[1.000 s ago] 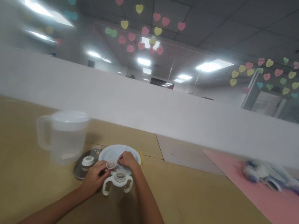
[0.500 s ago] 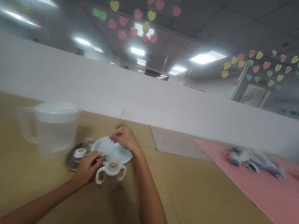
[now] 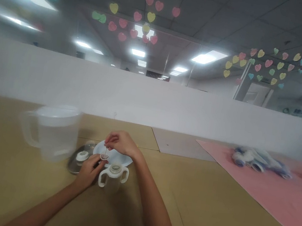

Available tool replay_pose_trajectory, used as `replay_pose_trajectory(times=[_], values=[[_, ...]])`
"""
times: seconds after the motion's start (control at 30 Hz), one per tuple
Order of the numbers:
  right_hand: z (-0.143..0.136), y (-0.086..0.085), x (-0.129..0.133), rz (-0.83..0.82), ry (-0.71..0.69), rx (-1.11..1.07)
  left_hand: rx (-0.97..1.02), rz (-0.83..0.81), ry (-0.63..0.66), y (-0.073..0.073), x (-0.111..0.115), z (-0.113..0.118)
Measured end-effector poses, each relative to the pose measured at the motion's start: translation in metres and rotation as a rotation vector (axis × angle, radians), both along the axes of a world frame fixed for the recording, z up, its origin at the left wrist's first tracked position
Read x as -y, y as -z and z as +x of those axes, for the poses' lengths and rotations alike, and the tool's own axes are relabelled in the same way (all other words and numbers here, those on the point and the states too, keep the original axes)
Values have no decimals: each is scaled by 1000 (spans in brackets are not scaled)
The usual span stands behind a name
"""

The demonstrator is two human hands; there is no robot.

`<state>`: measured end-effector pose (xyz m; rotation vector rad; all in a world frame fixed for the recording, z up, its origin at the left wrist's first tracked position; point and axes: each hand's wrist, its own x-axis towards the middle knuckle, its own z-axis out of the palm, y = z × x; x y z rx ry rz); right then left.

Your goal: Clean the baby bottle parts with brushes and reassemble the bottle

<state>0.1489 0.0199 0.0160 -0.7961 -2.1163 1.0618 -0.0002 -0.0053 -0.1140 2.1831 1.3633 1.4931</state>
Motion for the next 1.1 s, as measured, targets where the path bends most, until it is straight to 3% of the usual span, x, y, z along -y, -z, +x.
replay_pose_trajectory(times=[0.4,0.57,0.8,0.97,1.1], values=[[-3,16,-10,152,33,251,28,-2,11,0,-1,0],[-8,5,9,265,57,360,36,26,12,1,-2,-1],[-17,-28,62,230,176,11,-13,67,11,2,-2,0],[-23,-23,68,377,318,56,-14,81,9,8,-6,-1],[-27,-17,62,436,321,122,-13,87,2,12,-8,-2]])
